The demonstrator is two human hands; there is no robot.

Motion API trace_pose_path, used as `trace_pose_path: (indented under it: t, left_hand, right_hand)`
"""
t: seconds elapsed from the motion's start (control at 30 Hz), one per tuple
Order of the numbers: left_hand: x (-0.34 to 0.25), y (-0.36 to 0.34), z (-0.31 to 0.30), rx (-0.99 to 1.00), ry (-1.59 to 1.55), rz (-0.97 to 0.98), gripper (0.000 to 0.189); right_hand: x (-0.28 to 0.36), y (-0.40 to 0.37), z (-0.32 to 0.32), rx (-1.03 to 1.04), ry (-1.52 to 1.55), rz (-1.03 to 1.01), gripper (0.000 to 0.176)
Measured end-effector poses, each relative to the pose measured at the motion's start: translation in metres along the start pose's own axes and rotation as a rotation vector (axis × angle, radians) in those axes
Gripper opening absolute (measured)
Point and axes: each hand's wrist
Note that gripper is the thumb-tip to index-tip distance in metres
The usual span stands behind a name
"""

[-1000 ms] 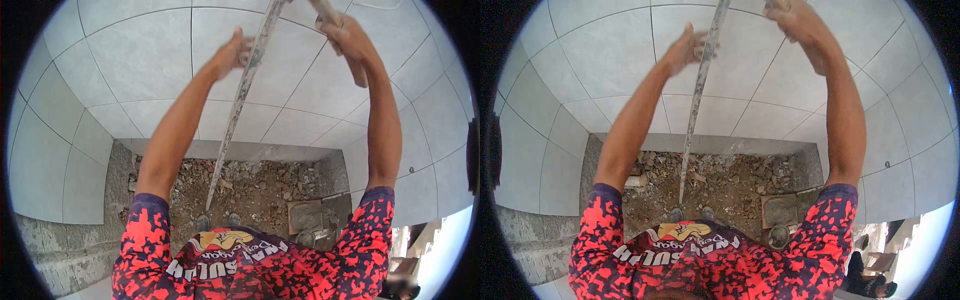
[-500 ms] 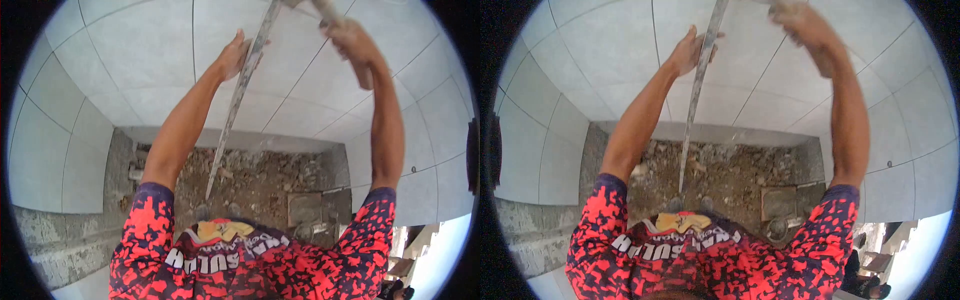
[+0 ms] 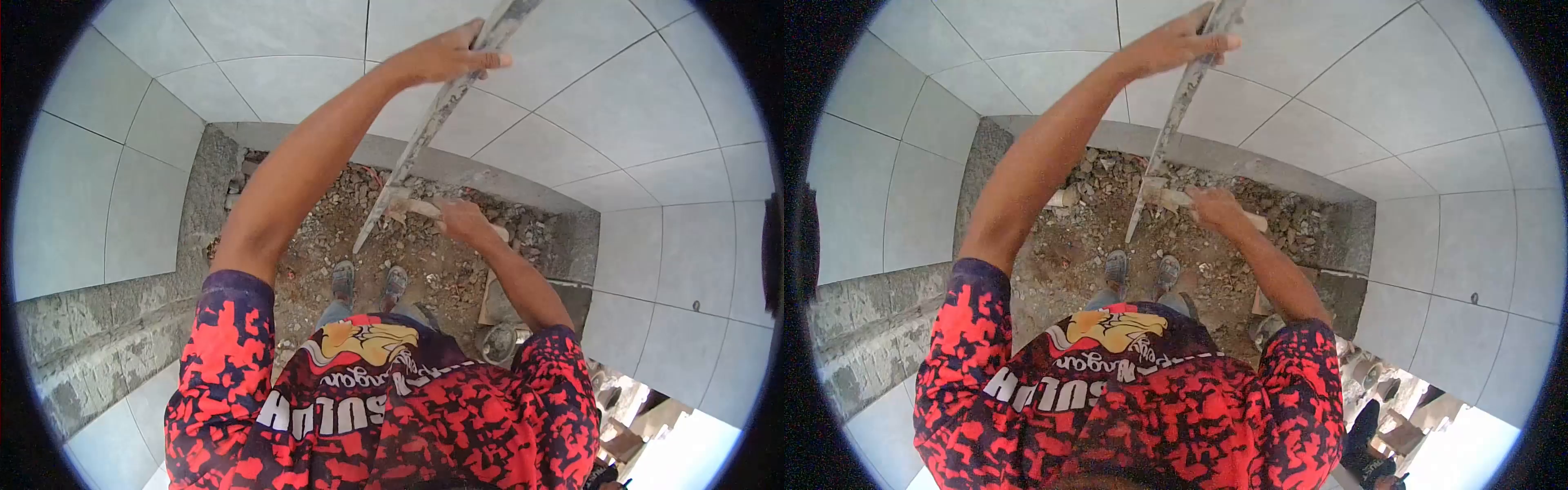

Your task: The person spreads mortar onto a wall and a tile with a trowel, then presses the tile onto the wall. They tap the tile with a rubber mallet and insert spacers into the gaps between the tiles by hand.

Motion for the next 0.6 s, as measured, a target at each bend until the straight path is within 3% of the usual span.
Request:
trace_pose_path:
  t: [0.07,0.17,0.2,0.23,0.33,0.4,0.47,0.53,0.6]
  left_hand:
    - [0.002,-0.002,0.004,-0.004,-0.111,-0.026,0.081]
    - [0.012,0.000,0.009,-0.113,0.026,-0.030,0.081]
    - [0.020,0.004,0.014,-0.191,0.044,0.068,0.081]
    - [0.029,0.007,0.017,-0.265,0.066,0.168,0.081]
    - [0.014,-0.002,0.012,-0.178,-0.012,0.093,0.081]
    - [0.012,-0.001,0.012,-0.149,-0.006,0.055,0.080]
    - [0.013,0.002,0.010,-0.125,0.001,0.009,0.080]
    - [0.013,0.007,0.013,-0.097,0.001,0.072,0.082]
    - [0.012,0.006,0.015,-0.118,-0.028,0.058,0.082]
  right_hand:
    - [-0.002,-0.008,-0.021,0.002,0.022,0.062,0.044]
    - [0.016,-0.013,-0.089,-0.022,0.110,0.185,0.047]
    - [0.022,-0.013,-0.096,-0.062,0.188,0.256,0.048]
    - [0.023,-0.010,-0.086,-0.050,0.197,0.249,0.048]
    - [0.017,0.001,-0.025,-0.087,0.158,0.145,0.044]
    - [0.008,0.016,0.037,0.303,0.048,0.207,0.049]
    - [-0.009,0.010,0.093,0.260,0.046,0.175,0.047]
    - [-0.009,0.000,0.092,0.223,0.052,0.136,0.046]
    - [0.006,-0.006,0.026,0.148,0.101,0.224,0.046]
Point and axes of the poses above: each hand's wrist, its own y-axis towards the middle knuckle, its own z-axis out of the palm, x = y × z, and after that the axes turned 3 degrees about -z, right-handed
